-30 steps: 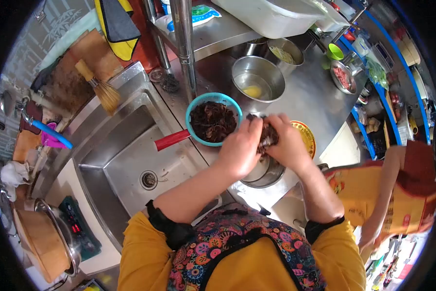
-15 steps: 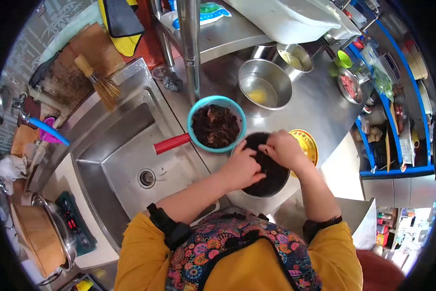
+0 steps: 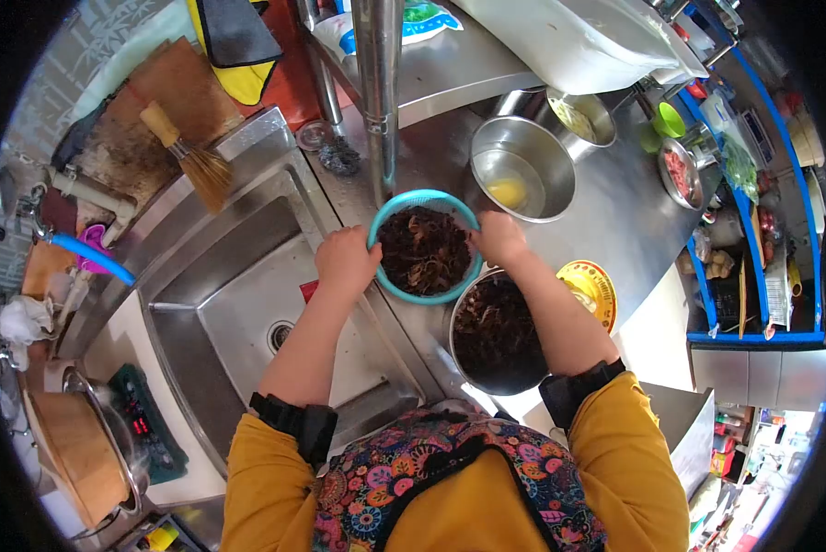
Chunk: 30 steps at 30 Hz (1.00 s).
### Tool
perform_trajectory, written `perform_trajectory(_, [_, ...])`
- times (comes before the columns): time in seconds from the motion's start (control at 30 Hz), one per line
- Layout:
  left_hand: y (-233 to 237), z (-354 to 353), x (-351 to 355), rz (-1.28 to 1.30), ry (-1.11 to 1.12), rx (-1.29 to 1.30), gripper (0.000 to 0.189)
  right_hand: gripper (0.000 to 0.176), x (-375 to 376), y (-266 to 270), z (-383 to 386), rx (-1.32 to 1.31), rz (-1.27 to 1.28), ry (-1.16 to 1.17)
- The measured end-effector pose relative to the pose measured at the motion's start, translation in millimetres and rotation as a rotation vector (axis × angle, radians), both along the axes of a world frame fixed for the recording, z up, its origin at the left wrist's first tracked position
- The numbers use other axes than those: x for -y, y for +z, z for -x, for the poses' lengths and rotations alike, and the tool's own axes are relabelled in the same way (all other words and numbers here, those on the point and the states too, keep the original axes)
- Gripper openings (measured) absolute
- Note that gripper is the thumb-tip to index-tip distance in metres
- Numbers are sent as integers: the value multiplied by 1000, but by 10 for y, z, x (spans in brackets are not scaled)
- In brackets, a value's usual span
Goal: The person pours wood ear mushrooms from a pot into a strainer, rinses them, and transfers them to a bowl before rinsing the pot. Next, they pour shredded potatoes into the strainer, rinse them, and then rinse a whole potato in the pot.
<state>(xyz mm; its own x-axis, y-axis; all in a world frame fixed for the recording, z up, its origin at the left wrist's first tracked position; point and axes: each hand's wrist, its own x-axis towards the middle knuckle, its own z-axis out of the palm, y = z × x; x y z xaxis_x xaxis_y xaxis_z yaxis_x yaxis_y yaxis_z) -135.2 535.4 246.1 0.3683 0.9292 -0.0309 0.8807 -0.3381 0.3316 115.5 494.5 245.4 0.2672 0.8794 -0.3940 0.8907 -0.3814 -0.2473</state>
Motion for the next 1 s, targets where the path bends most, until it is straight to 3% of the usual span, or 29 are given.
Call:
perform_trajectory(0.13, [-11, -75, -18, -14, 69, 73, 25, 25, 71, 16, 62, 84, -157, -23])
perform_trajectory(0.27, [151, -29, -88, 61, 145, 358, 21, 24, 131, 267, 115, 69, -295, -58])
perform_trajectory(0.37, [354, -43, -73, 36, 112, 643, 21, 23, 180, 447, -42, -46, -465, 1])
perform_trajectory(0.4, [490, -67, -9, 48, 91, 727, 21, 22, 224, 585, -128, -240, -485, -8])
perform_trajectory(0.5, [842, -221, 247, 35, -35, 868, 19, 21, 427, 1025, -390, -700, -95, -190])
perform_trajectory(0.57, [892, -368, 420, -73, -147, 905, 18, 17, 652, 1141, -548, -668, 0, -206])
perform_trajectory(0.63, [780, -484, 533, -9, -197, 949, 17, 16, 934, 1238, -622, -742, 11, -279])
perform_trajectory(0.77, [551, -681, 733, 78, -295, 1030, 14, 17, 1504, 1119, -667, -622, -148, -325])
perform_trajectory(0.83, [335, -828, 888, -12, -228, 1238, 27, 23, 1733, 1012, -562, -622, -289, -358])
perform_trajectory(0.87, [292, -816, 1001, 300, -247, 1404, 36, 30, 1842, 914, -521, -592, -361, -343])
perform_trajectory(0.9, [284, -853, 1103, 286, -219, 1447, 36, 36, 1905, 936, -377, -470, -449, -363])
perform_trajectory(0.97, [263, -939, 1296, 260, -159, 1530, 38, 42, 2034, 688, -262, -63, -782, -149])
perform_trajectory(1.0, [232, -942, 1372, 280, -162, 1502, 41, 47, 2088, 734, -152, -105, -717, -243])
